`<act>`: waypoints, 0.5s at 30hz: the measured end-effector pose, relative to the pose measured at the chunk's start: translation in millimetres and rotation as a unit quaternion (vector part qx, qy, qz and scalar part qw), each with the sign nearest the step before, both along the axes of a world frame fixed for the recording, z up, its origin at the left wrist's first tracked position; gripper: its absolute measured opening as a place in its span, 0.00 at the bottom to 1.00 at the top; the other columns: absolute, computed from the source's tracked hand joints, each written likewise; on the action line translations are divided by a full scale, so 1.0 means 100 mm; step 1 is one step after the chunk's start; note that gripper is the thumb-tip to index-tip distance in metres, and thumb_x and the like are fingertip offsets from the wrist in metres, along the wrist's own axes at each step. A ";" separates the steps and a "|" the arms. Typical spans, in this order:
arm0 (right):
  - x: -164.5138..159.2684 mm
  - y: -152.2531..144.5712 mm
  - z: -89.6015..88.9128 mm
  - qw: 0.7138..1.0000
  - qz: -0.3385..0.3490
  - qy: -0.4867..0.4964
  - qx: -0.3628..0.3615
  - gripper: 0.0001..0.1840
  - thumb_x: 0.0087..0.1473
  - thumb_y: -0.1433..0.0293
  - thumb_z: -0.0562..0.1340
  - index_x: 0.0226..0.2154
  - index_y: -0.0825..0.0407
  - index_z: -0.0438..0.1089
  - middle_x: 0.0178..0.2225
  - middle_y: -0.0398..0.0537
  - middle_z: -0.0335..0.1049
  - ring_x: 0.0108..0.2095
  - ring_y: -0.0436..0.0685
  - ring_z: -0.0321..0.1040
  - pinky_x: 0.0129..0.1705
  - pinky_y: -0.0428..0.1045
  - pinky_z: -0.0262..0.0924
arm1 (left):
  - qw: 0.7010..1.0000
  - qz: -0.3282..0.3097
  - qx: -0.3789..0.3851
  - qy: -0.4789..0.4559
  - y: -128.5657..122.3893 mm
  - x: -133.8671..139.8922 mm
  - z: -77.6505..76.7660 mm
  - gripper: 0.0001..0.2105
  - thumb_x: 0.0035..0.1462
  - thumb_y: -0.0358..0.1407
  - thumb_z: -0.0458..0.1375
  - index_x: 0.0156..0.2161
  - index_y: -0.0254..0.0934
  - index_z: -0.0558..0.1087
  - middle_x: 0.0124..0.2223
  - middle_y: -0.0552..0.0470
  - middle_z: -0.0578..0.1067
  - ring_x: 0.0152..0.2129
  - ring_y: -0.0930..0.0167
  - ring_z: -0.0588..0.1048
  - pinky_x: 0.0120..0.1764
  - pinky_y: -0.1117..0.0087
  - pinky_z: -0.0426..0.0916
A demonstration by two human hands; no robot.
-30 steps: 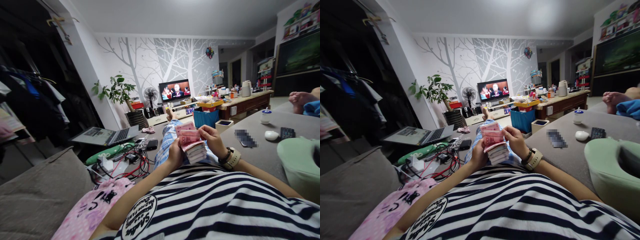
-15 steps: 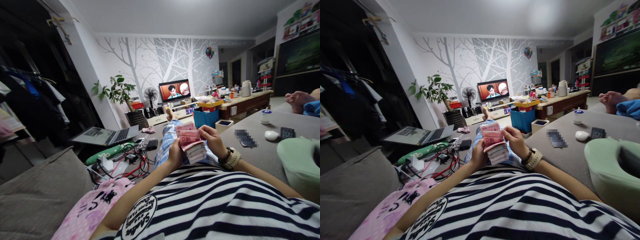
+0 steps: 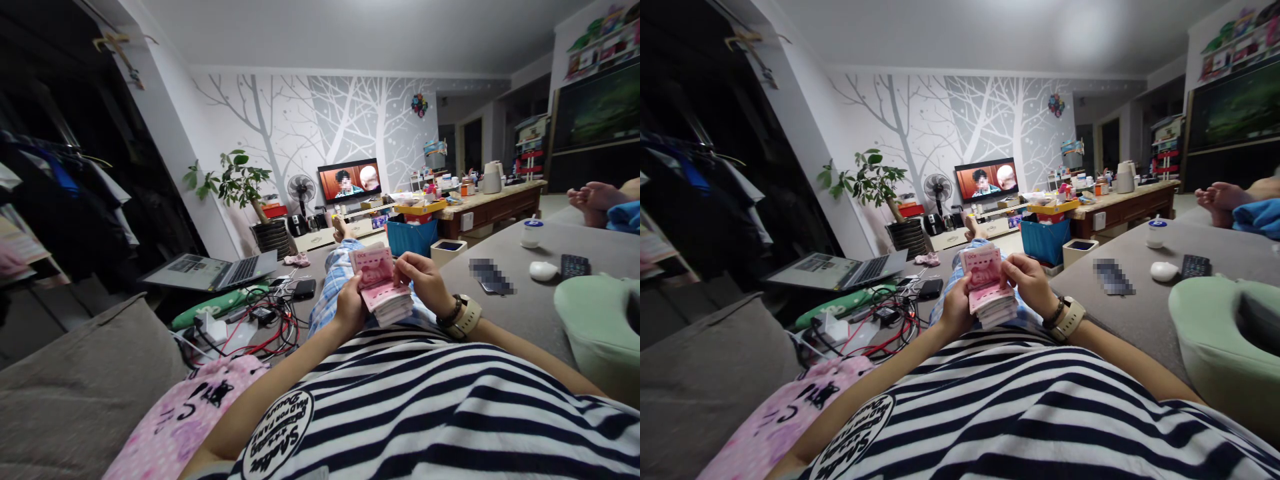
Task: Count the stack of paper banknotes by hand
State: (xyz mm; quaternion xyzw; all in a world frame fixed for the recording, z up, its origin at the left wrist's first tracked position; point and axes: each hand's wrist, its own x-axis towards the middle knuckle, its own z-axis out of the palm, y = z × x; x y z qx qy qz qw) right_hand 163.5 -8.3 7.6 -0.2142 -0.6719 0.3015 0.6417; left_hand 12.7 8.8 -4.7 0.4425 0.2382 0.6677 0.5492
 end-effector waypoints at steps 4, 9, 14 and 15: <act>0.00 0.04 -0.01 0.999 -0.021 0.024 -0.003 0.18 0.50 0.56 0.61 0.22 0.52 0.63 0.19 0.41 0.63 0.21 0.49 0.55 0.24 0.46 0.51 | 0.999 -0.032 -0.001 0.005 -0.02 -0.02 0.01 0.07 0.47 0.37 0.58 0.28 0.35 0.73 0.28 0.50 0.77 0.36 0.64 0.75 0.42 0.64 0.67; 0.02 0.15 -0.05 0.995 -0.071 0.054 -0.032 0.18 0.48 0.55 0.63 0.22 0.51 0.62 0.18 0.39 0.59 0.20 0.49 0.54 0.23 0.46 0.49 | 0.999 0.001 -0.002 0.046 -0.11 -0.03 0.06 0.07 0.47 0.37 0.59 0.22 0.37 0.71 0.22 0.52 0.73 0.31 0.64 0.74 0.40 0.63 0.67; 0.02 0.17 -0.06 0.996 -0.076 0.031 -0.033 0.20 0.51 0.55 0.60 0.19 0.52 0.62 0.17 0.40 0.59 0.20 0.49 0.54 0.23 0.46 0.49 | 0.999 -0.032 0.008 0.044 -0.10 -0.02 0.05 0.06 0.47 0.36 0.58 0.23 0.37 0.72 0.24 0.50 0.75 0.35 0.62 0.74 0.42 0.62 0.66; 0.02 0.16 -0.06 0.996 -0.073 0.028 -0.031 0.20 0.51 0.55 0.60 0.18 0.52 0.62 0.17 0.40 0.59 0.20 0.49 0.54 0.23 0.46 0.49 | 0.999 -0.025 0.010 0.047 -0.09 -0.02 0.05 0.06 0.47 0.36 0.58 0.23 0.37 0.72 0.24 0.50 0.75 0.36 0.62 0.74 0.42 0.62 0.66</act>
